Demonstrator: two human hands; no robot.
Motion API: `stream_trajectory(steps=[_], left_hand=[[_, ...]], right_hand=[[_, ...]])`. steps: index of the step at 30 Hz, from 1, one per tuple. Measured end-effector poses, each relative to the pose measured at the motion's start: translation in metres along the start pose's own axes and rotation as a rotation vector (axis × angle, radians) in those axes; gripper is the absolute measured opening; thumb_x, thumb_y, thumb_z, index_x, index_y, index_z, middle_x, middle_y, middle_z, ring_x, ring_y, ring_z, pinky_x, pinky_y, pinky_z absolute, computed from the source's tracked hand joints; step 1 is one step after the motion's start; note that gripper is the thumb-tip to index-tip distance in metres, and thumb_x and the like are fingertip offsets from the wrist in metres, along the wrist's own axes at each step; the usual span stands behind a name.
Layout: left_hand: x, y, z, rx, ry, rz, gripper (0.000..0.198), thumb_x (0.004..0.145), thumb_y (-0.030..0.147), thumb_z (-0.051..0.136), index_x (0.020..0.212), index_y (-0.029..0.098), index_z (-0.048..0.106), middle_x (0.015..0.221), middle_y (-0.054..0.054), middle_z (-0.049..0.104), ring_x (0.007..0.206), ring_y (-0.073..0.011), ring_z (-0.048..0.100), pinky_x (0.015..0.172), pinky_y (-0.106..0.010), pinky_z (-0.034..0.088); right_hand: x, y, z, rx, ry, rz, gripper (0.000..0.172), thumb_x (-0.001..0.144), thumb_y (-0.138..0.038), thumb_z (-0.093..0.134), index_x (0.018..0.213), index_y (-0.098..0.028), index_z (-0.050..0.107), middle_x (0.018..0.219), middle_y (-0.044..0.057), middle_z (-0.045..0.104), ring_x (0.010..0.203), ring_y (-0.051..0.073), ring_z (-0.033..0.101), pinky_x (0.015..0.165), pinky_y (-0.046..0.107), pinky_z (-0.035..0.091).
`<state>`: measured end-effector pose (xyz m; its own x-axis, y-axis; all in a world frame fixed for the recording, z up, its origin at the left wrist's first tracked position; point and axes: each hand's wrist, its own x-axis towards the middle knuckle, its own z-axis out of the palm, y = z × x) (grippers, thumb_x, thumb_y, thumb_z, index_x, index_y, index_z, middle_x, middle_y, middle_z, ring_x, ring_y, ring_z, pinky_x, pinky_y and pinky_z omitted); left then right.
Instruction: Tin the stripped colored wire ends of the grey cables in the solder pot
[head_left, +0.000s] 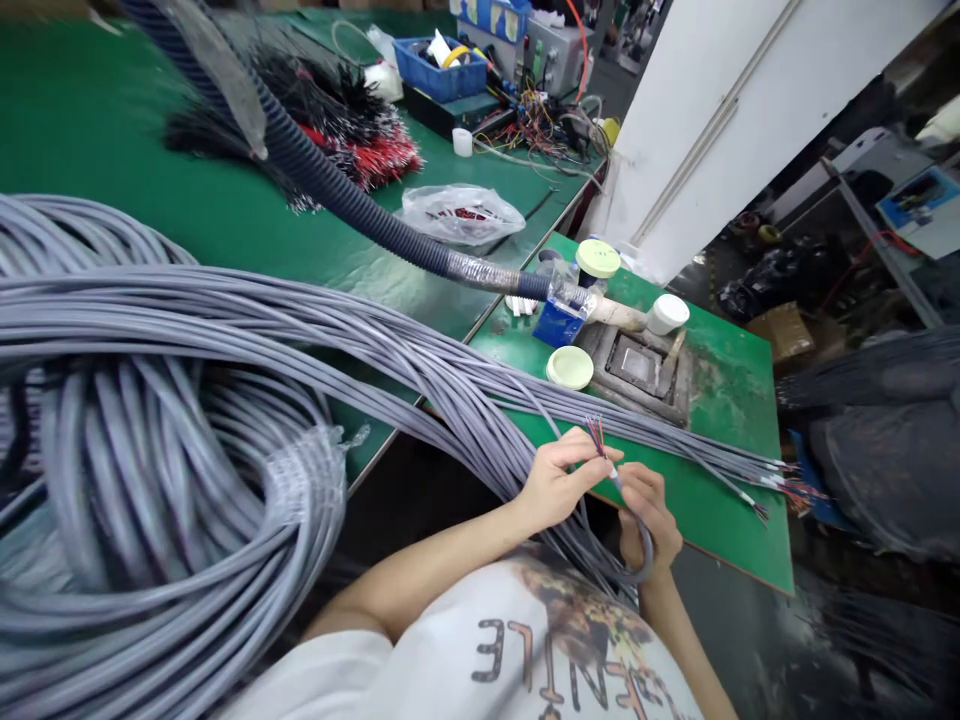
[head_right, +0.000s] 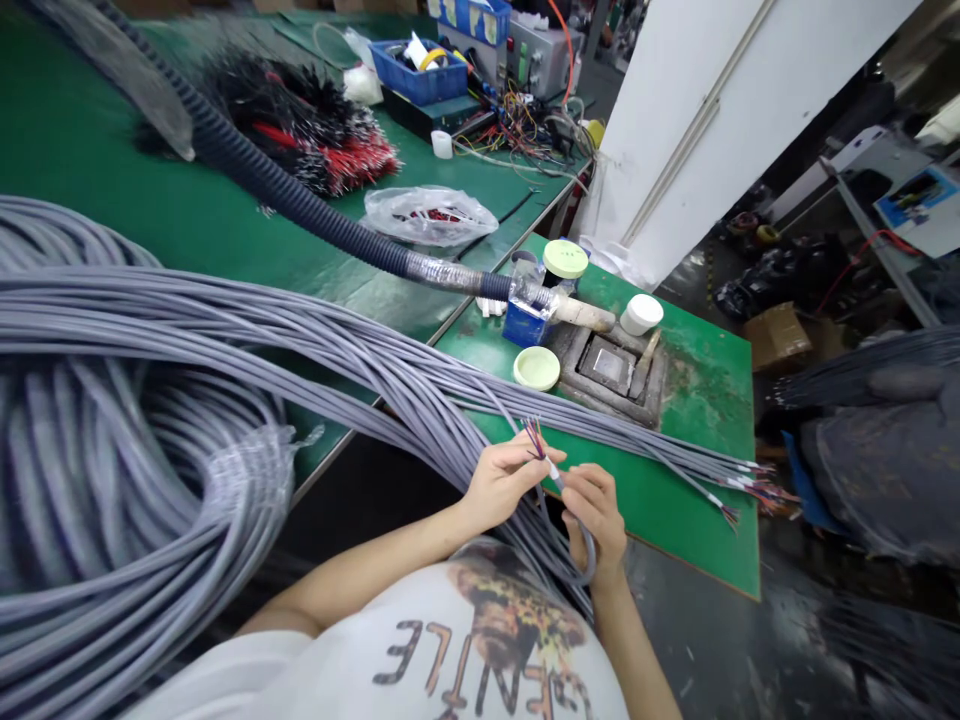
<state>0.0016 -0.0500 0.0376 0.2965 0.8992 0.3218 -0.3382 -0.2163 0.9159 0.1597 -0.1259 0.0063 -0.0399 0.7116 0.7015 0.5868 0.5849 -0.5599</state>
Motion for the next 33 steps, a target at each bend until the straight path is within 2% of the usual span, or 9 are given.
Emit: stream_trajectory(steps=[6,14,19,22,24,26,28,30,33], left_hand=[[-0.004,-0.002,0.001,0.037,-0.021,0.048,0.026,0.089,0.032,0.058,0.074,0.017,0.073,0.081,-0.008,0.074,0.075,-0.0172,0.062,0.077,-0.036,0.049],[-0.008,-0.002,0.0,0.026,-0.064,0.005,0.03,0.088,0.04,0.057,0.076,0.018,0.075,0.077,-0.007,0.073,0.074,-0.0183,0.06,0.075,-0.037,0.048],[-0.009,-0.013,0.003,-0.061,-0.084,-0.179,0.039,0.086,0.047,0.056,0.07,0.017,0.075,0.064,-0.006,0.067,0.069,-0.0192,0.057,0.071,-0.037,0.048],[-0.005,-0.014,0.013,-0.033,-0.235,-0.308,0.042,0.089,0.045,0.052,0.067,0.016,0.074,0.061,-0.006,0.066,0.066,-0.0181,0.059,0.069,-0.034,0.048],[0.0,-0.011,0.019,0.055,-0.407,-0.308,0.04,0.091,0.042,0.049,0.075,0.016,0.075,0.074,-0.007,0.072,0.074,-0.0185,0.063,0.073,-0.033,0.049],[0.01,-0.01,0.023,0.221,-0.523,-0.188,0.033,0.092,0.039,0.05,0.09,0.018,0.074,0.089,-0.007,0.074,0.085,-0.0193,0.064,0.08,-0.034,0.048],[0.022,-0.013,0.022,0.446,-0.531,0.014,0.028,0.091,0.036,0.054,0.107,0.02,0.07,0.096,-0.007,0.073,0.09,-0.0201,0.062,0.085,-0.036,0.046],[0.038,-0.021,0.02,0.686,-0.504,0.195,0.027,0.09,0.033,0.054,0.11,0.02,0.067,0.101,-0.009,0.071,0.095,-0.0219,0.06,0.087,-0.038,0.044],[0.063,-0.041,0.023,1.022,-0.449,0.304,0.027,0.087,0.031,0.058,0.109,0.018,0.066,0.102,-0.011,0.068,0.096,-0.0258,0.056,0.08,-0.039,0.042]], right_hand=[[-0.006,0.002,-0.004,-0.071,-0.043,-0.064,0.043,0.084,-0.015,0.053,0.121,-0.036,0.058,0.113,0.004,0.069,0.103,0.027,0.061,0.083,0.06,0.05],[-0.013,-0.003,-0.011,-0.112,-0.073,-0.061,0.05,0.082,-0.013,0.057,0.126,-0.037,0.056,0.113,0.003,0.07,0.102,0.026,0.062,0.086,0.059,0.048],[-0.016,-0.012,-0.01,-0.154,-0.13,-0.076,0.045,0.082,-0.015,0.059,0.122,-0.037,0.059,0.114,0.002,0.07,0.103,0.024,0.063,0.089,0.056,0.048],[-0.029,-0.022,-0.017,-0.203,-0.185,-0.088,0.042,0.084,-0.017,0.056,0.121,-0.036,0.059,0.114,0.002,0.071,0.104,0.023,0.063,0.089,0.052,0.049],[-0.047,-0.027,-0.034,-0.295,-0.174,-0.024,0.044,0.084,-0.015,0.055,0.124,-0.034,0.057,0.116,0.004,0.069,0.106,0.023,0.063,0.089,0.052,0.049],[-0.075,-0.033,-0.06,-0.459,-0.117,0.11,0.049,0.082,-0.014,0.056,0.127,-0.033,0.056,0.117,0.006,0.069,0.106,0.026,0.062,0.089,0.052,0.049],[-0.109,-0.04,-0.09,-0.675,-0.046,0.274,0.05,0.082,-0.014,0.055,0.128,-0.033,0.056,0.11,0.007,0.072,0.098,0.029,0.065,0.083,0.051,0.05],[-0.14,-0.047,-0.113,-0.793,-0.101,0.49,0.051,0.083,-0.021,0.056,0.132,-0.032,0.054,0.091,0.006,0.074,0.079,0.029,0.068,0.067,0.046,0.053],[-0.165,-0.058,-0.121,-0.726,-0.109,0.745,0.05,0.086,-0.028,0.053,0.136,-0.031,0.049,0.079,0.002,0.074,0.061,0.025,0.068,0.051,0.038,0.053]])
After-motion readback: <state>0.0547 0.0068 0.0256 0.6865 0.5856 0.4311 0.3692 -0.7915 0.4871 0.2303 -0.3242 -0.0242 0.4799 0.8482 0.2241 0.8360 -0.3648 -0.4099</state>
